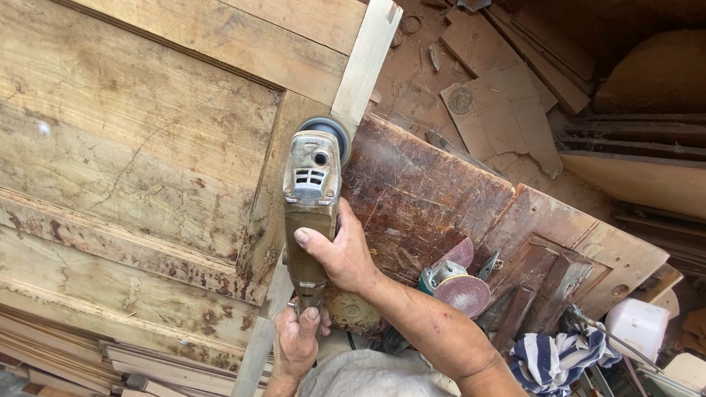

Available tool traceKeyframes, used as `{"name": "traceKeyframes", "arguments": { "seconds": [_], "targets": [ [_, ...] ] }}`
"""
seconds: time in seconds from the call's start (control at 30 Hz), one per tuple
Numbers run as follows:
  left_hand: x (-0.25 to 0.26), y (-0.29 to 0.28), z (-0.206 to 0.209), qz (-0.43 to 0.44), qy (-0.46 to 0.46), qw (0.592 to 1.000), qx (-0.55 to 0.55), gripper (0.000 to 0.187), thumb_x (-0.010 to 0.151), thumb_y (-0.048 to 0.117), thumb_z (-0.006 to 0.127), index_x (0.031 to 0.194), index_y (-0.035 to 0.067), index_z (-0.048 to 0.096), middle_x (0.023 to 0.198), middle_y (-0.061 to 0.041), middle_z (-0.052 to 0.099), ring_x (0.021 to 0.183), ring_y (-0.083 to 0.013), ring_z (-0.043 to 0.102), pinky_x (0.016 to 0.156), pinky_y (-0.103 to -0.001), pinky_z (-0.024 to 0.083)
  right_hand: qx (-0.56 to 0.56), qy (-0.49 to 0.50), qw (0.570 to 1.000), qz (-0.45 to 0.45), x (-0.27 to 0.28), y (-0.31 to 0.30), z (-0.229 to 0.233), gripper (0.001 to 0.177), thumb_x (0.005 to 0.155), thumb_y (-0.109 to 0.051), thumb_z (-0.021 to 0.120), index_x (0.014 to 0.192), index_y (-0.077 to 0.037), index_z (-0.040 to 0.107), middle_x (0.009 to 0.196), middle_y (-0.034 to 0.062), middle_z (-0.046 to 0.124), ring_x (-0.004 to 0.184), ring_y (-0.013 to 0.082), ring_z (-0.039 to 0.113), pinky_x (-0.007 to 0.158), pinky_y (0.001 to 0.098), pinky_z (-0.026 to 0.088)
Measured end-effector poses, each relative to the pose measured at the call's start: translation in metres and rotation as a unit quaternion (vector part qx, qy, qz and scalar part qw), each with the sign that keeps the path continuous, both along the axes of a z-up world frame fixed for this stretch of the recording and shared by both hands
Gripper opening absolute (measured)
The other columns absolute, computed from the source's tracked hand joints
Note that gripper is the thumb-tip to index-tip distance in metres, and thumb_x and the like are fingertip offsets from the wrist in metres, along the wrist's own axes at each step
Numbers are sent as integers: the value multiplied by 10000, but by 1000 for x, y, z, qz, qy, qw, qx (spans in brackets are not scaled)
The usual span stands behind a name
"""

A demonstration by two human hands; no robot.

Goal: The recorder is sanding the edges of a large wooden panel using an angle grinder equipped with a sanding disk.

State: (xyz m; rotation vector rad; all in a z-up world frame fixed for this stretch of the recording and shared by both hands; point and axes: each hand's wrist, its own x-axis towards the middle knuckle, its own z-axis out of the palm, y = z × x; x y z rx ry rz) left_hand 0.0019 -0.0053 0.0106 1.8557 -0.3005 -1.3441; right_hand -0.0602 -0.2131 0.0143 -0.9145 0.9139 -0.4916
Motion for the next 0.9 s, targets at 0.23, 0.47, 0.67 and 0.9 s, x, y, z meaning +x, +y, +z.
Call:
{"name": "traceKeyframes", "arguments": {
  "seconds": [0.23, 0.47, 0.67, 0.9],
  "targets": [
    [3, 14, 8, -20, -33, 999, 7, 574, 899, 570, 571, 806, 22, 713, 563, -68, 689, 448, -164, 617, 415, -298, 514, 29, -48, 998, -10, 3, 13, 1, 594, 869, -318, 649, 1314, 19, 447, 1069, 135, 601, 911, 195, 607, 829, 372, 554],
    [-5, -3, -5, 31, 9, 999, -39, 583, 916, 534, 584, 920, -38, 691, 639, -107, 666, 530, -175, 586, 488, -291, 488, -5, -37, 999, -10, -6, -5, 4, 573, 857, -259, 651, 1330, 8, 468, 1076, 121, 633, 906, 190, 618, 843, 364, 552],
    [-9, -2, -4, 32, 23, 999, -38, 513, 935, 474, 599, 964, -33, 667, 650, -109, 660, 537, -173, 580, 492, -290, 491, 19, -13, 1000, -12, -10, -5, 1, 567, 849, -272, 652, 1319, -3, 485, 1069, 119, 646, 909, 188, 619, 848, 359, 545],
    [-7, 15, 10, 10, -6, 1000, 10, 536, 927, 471, 556, 880, -42, 705, 605, -126, 680, 501, -193, 600, 467, -307, 517, 34, -45, 998, -12, -9, 9, 1, 585, 859, -307, 644, 1305, 23, 458, 1064, 139, 620, 904, 203, 623, 827, 372, 562]
  ]
}}
